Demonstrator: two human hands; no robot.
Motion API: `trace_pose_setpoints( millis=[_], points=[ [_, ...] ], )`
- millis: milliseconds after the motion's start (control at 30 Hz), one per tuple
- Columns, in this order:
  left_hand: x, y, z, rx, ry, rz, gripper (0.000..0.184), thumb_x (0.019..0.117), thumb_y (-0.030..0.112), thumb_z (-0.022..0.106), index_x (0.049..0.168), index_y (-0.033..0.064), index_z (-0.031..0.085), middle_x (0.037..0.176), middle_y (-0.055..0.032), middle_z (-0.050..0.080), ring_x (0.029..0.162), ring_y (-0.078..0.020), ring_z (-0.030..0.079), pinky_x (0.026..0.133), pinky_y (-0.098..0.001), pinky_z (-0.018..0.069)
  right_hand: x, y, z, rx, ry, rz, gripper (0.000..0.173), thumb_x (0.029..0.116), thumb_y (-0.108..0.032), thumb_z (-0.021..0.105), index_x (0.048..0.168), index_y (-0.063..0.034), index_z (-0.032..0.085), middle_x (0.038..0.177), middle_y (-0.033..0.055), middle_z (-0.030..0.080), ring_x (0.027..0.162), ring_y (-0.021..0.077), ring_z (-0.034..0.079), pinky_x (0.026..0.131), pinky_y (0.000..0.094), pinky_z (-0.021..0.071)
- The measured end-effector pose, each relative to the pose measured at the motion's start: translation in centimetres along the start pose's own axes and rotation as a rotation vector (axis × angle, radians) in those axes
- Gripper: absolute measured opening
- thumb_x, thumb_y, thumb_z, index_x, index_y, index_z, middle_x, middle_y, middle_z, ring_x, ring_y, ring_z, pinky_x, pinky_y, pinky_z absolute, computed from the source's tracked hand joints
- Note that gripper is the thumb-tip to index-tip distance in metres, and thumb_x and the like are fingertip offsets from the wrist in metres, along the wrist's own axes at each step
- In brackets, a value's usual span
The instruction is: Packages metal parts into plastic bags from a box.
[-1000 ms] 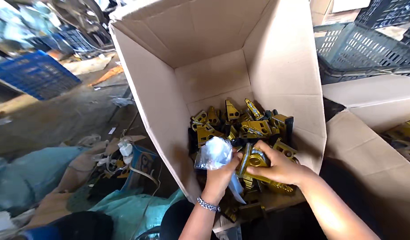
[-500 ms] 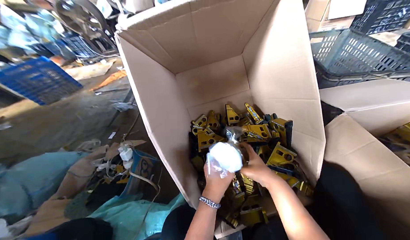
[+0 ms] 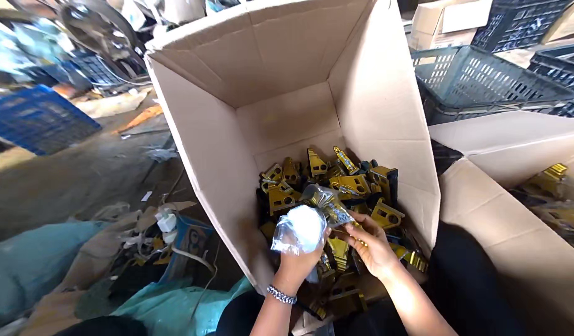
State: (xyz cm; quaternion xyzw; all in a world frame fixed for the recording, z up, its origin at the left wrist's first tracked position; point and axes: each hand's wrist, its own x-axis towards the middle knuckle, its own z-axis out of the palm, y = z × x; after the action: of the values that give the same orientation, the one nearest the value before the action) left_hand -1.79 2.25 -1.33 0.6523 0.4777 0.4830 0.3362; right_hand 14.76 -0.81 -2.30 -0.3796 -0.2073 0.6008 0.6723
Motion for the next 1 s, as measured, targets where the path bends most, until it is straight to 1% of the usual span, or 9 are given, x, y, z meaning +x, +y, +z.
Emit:
trace_pose_setpoints(
  millis=[100,233,300,433,533,667,833,933,1000],
  points=[
    [-1.0,1.4,0.8,-0.059,-0.111,-0.032,0.036,0.0855,0.013,0.078,0.112,-0.0086,0.066,0.103,-0.0106,0.072,0.099,-0.0091,0.069,0.095,-0.0263,0.0552,-0.1,0.1,0.9,-0.028,0.078,-0.031,0.025,0.0905,0.001,0.062,0.115,0.0013,0.056,0.096,0.0093,0.069,0.077,0.0145,0.071,0.073,0.0298,0.0626],
    [-1.3,1.8,1.0,-0.018,-0.317,-0.056,0.041,0.0874,0.017,0.077,0.117,-0.0082,0.066,0.108,-0.0121,0.072,0.105,-0.0115,0.068,0.1,-0.0288,0.0533,0.5,1.0,-0.4,-0.457,0.016,-0.15,0.047,0.0868,-0.012,0.068,0.13,0.0021,0.059,0.118,0.0077,0.066,0.101,0.0077,0.065,0.086,0.0244,0.0562],
    [-0.5,1.8,0.2,-0.147,-0.26,-0.181,0.036,0.0871,0.011,0.076,0.115,-0.0069,0.064,0.095,-0.0061,0.074,0.086,-0.0097,0.072,0.084,-0.0272,0.0607,0.5,-0.2,-1.7,-0.582,-0.006,-0.097,0.04,0.09,-0.011,0.071,0.126,0.0034,0.065,0.117,0.0128,0.069,0.095,0.0151,0.071,0.082,0.0327,0.0621],
    [1.2,2.7,-2.6,-0.407,-0.065,-0.409,0.027,0.0942,0.007,0.05,0.118,-0.0052,0.054,0.087,-0.0052,0.071,0.07,-0.0144,0.071,0.067,-0.0314,0.0628,0.1,-5.1,-6.1,0.148,-0.119,-0.344,0.023,0.0918,-0.025,0.066,0.106,-0.0092,0.074,0.097,0.0064,0.077,0.081,0.0155,0.075,0.069,0.0298,0.0633],
    [0.8,2.0,-2.1,-0.303,-0.026,-0.285,0.031,0.0895,0.0,0.067,0.118,-0.0101,0.057,0.094,-0.0083,0.074,0.082,-0.0118,0.073,0.078,-0.029,0.063,1.8,-6.2,-5.9,0.28,-0.261,-0.354,0.061,0.1027,-0.059,0.039,0.132,-0.0112,0.063,0.12,0.0043,0.072,0.103,0.0143,0.071,0.082,0.027,0.0591],
    [-0.1,0.7,0.9,-0.075,-0.082,0.009,0.064,0.0722,0.014,0.088,0.12,-0.0157,0.058,0.109,-0.0136,0.071,0.104,-0.0074,0.067,0.097,-0.0244,0.0546,1.1,-3.6,0.0,-0.624,-0.284,-0.029,0.032,0.1014,-0.019,0.059,0.122,0.0044,0.064,0.105,0.008,0.07,0.089,0.0125,0.069,0.082,0.0311,0.0595],
    [-0.3,3.5,0.2,-0.277,-0.294,-0.365,0.047,0.0741,0.006,0.085,0.115,-0.0015,0.061,0.094,-0.0001,0.072,0.086,-0.0053,0.069,0.082,-0.025,0.0596,-0.2,-3.9,-1.8,-0.705,-0.513,0.129,0.008,0.0956,-0.008,0.064,0.097,-0.0015,0.067,0.083,-0.0034,0.069,0.072,0.0035,0.066,0.07,0.0235,0.0585],
    [1.2,0.5,-1.0,0.137,-0.049,-0.109,0.043,0.0841,0.009,0.078,0.116,-0.0156,0.063,0.097,-0.017,0.074,0.086,-0.0192,0.073,0.084,-0.038,0.0596,-0.5,-3.5,-3.3,-0.556,-0.45,0.192,0.018,0.0877,-0.007,0.073,0.079,-0.0124,0.058,0.065,-0.0065,0.064,0.052,0.0032,0.059,0.052,0.0201,0.0519],
    [2.1,0.3,-1.5,0.046,-0.015,-0.136,0.035,0.0879,0.015,0.075,0.111,-0.008,0.063,0.089,-0.006,0.07,0.078,-0.0105,0.069,0.078,-0.0296,0.0599,-0.6,-3.1,-2.8,-0.439,-0.314,0.163,0.032,0.0812,-0.004,0.078,0.073,-0.0166,0.05,0.058,-0.0074,0.056,0.043,0.0007,0.048,0.042,0.0168,0.042]
  ],
)
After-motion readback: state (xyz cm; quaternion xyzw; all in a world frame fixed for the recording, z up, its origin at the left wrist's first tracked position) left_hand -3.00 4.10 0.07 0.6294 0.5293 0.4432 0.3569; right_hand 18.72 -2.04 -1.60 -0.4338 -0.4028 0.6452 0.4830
